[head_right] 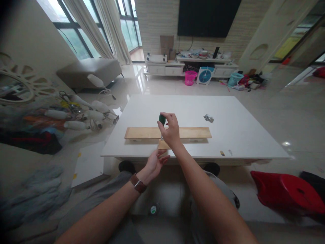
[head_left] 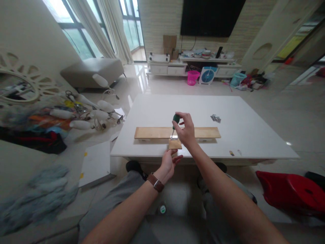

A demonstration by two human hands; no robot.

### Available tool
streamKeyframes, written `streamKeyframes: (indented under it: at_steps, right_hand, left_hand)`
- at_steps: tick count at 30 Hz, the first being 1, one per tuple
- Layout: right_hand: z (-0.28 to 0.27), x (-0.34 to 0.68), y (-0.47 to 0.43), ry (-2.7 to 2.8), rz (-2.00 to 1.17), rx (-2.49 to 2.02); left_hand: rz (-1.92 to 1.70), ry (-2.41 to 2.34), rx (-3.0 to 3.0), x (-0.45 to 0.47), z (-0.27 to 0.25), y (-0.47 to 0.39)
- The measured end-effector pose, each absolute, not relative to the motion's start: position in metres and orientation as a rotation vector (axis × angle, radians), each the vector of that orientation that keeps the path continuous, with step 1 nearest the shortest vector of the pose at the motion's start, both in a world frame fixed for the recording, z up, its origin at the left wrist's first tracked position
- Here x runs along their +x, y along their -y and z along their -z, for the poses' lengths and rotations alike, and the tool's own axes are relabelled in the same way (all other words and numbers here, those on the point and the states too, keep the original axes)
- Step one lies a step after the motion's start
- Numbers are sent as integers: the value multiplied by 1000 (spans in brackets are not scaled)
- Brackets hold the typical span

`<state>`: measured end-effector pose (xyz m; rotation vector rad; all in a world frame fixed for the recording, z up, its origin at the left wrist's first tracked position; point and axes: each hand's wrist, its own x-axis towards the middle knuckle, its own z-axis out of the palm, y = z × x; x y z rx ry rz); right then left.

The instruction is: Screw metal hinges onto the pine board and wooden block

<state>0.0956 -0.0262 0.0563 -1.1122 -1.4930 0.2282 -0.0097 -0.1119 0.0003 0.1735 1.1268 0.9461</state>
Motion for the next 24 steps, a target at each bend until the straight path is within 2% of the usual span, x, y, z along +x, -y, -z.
streamKeyframes:
  at_steps: [24]
  right_hand:
    - [-56, 96, 26, 1503, -162, -1099]
  left_hand:
    - [-938, -1160, 171, -8, -11, 113]
